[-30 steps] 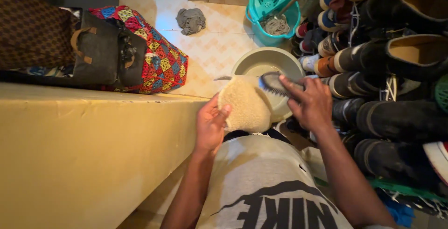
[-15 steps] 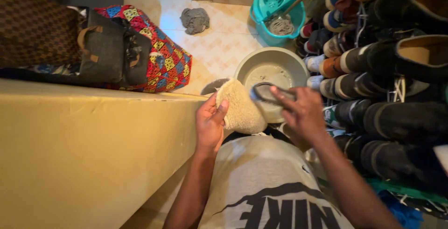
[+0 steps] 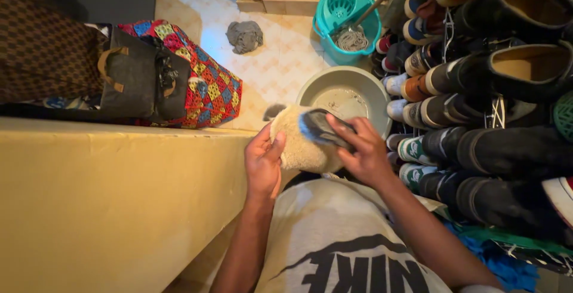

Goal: Scrubbing a small furry rug with a brush in a basin of water.

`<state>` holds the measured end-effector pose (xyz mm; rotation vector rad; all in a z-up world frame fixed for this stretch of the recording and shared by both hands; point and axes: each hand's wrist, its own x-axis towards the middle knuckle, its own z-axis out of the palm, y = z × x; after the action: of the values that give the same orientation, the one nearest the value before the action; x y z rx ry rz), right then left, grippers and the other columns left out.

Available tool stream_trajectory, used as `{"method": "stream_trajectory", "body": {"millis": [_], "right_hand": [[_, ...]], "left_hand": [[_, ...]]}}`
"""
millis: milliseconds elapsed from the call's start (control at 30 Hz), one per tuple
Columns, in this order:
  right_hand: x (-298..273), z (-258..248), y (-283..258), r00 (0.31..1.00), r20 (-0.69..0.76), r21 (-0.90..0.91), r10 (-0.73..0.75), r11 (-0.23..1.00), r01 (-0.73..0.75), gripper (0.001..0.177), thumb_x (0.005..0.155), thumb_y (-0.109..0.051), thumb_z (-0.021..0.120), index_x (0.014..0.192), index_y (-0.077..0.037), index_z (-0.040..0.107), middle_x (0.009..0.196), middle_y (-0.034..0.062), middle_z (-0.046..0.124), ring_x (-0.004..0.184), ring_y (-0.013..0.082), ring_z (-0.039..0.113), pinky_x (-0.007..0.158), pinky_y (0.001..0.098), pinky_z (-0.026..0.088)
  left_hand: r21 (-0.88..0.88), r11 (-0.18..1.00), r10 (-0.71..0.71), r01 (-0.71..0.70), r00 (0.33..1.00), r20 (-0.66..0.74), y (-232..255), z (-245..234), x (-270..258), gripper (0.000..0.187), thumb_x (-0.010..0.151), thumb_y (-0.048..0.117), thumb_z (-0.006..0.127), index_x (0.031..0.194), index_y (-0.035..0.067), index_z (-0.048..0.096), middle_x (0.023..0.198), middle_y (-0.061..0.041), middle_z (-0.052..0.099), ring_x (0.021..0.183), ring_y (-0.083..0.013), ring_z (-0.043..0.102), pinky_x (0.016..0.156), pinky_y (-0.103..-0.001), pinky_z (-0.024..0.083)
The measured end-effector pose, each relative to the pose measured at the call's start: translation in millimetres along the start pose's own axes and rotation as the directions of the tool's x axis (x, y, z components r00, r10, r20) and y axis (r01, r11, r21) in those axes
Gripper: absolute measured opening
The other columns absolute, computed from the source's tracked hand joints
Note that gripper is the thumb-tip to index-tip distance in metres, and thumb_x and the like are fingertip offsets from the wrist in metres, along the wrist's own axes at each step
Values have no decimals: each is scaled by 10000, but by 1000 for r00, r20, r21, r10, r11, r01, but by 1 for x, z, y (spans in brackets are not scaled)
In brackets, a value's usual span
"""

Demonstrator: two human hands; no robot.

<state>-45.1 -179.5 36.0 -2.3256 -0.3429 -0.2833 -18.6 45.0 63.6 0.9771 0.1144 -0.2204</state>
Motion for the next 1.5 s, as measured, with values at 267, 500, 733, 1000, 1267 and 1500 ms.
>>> {"method": "stream_trajectory", "body": {"millis": [267, 500, 733, 1000, 1267, 1500], "right_hand": [[-33, 35, 93, 890, 185, 614, 417, 658, -436, 742, 862, -86, 649, 1566, 20, 441, 1371, 178, 564, 1242, 278, 517, 1069, 369, 391], [42, -21, 25, 886, 450, 833, 109, 307, -461, 1093, 626, -160, 651, 1638, -83, 245, 1373, 61, 577, 1244, 149, 549, 1095, 258, 373], [79, 11, 70, 713, 651, 759, -259, 210, -617, 991, 620, -144, 688, 1556, 44, 422, 1359, 55, 634, 1165, 148, 583, 1033, 275, 437], [114, -2, 32, 524, 731, 679, -437, 393, -620, 864, 647, -103, 685, 1481, 7, 484, 1330, 54, 650, 1181, 111, 577, 1016, 259, 439], [98, 64, 98, 505, 821, 566, -268, 258, -783, 731, 680, -62, 695, 1387, 47, 542, 1163, 109, 690, 1021, 174, 634, 869, 312, 518], [107, 50, 101, 696, 703, 652, -150, 529, -544, 567, 761, -111, 671, 1301, 49, 611, 1020, 59, 632, 919, 131, 570, 776, 282, 494]], "left_hand": [[-45, 996, -80, 74, 982, -170, -12, -27, 16, 349, 972, 19, 565, 1297, -89, 632, 1198, -151, 715, 1079, -207, 672, 992, -343, 505], [86, 985, -149, 147, 989, 20, -9, -18, 25, 318, 875, 46, 464, 1067, -74, 687, 1025, -111, 708, 975, -175, 649, 933, -294, 490], [272, 946, -231, 177, 956, 181, 14, -5, 25, 282, 857, 108, 444, 895, -58, 669, 826, -86, 650, 750, -135, 558, 716, -256, 440], [273, 943, -215, 191, 974, 64, 5, -23, 16, 343, 942, 192, 478, 752, -42, 641, 629, -67, 583, 581, -135, 509, 600, -268, 407], [289, 904, -354, 315, 931, 92, 17, -12, 21, 439, 976, 298, 469, 716, 3, 664, 487, -25, 530, 448, -108, 462, 487, -246, 367], [65, 948, -316, 312, 946, 68, -7, -40, 25, 435, 1080, 434, 553, 953, 25, 624, 714, 3, 575, 647, -62, 509, 610, -216, 391]]}}
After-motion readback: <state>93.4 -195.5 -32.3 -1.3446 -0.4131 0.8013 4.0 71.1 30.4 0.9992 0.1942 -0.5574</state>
